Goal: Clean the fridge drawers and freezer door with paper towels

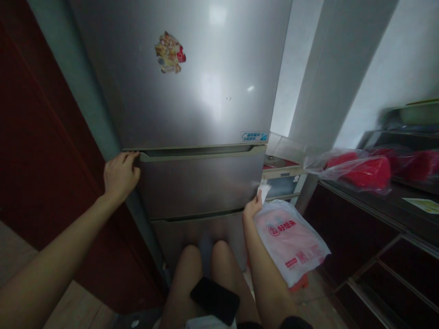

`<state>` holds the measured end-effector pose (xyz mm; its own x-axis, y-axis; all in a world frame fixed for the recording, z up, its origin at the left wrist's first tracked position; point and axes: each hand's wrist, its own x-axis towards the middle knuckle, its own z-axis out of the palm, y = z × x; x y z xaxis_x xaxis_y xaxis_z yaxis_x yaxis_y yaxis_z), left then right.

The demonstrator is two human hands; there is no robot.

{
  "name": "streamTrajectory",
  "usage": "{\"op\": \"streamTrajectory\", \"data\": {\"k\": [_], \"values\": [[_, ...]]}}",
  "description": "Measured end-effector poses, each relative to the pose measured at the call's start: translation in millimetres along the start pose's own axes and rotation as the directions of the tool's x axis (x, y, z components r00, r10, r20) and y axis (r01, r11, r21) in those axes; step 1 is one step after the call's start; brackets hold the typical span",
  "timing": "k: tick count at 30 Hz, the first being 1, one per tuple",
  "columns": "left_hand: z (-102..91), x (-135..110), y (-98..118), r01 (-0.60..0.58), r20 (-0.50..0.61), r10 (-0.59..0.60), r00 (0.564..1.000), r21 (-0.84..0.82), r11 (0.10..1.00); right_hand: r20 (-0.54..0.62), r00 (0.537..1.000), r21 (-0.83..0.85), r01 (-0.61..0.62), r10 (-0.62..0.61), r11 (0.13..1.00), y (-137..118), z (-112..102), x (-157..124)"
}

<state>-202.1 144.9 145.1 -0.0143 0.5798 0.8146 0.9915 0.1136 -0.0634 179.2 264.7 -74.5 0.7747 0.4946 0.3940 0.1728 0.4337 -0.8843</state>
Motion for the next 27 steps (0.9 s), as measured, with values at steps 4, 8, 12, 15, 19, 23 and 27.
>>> {"op": "streamTrajectory", "data": {"k": [4,8,12,15,19,23,27], "values": [[1.7,0,-2,0.003,0.004,-0.003,1.0,-0.029,1.0,-0.085,0.984,-0.002,-0.157,0.157,0.988,21,-2,-16],[2.8,-1,-2,0.008,0.001,-0.008,1.0,-0.047,0.999,-0.091,0.982,0.038,-0.165,0.168,0.985,5,4,-16],[3.3,-1,-2,0.008,-0.009,-0.009,1.0,-0.028,1.0,-0.05,0.996,0.112,-0.07,0.076,0.991,-38,23,-11],[3.8,-1,-3,-0.006,-0.019,0.006,1.0,0.0,1.0,-0.006,1.0,0.174,0.027,-0.026,0.984,-80,47,-1],[4.1,-1,-4,-0.021,-0.017,0.021,1.0,0.019,1.0,0.077,0.975,0.249,0.186,-0.211,0.95,-127,71,23],[3.8,-1,-3,-0.001,-0.02,0.001,1.0,-0.009,1.0,0.167,0.895,0.244,0.37,-0.415,0.896,-130,65,37],[4.7,-1,-3,0.009,-0.014,-0.01,1.0,-0.045,0.999,0.235,0.921,0.125,0.287,-0.31,0.95,-84,32,22]]}}
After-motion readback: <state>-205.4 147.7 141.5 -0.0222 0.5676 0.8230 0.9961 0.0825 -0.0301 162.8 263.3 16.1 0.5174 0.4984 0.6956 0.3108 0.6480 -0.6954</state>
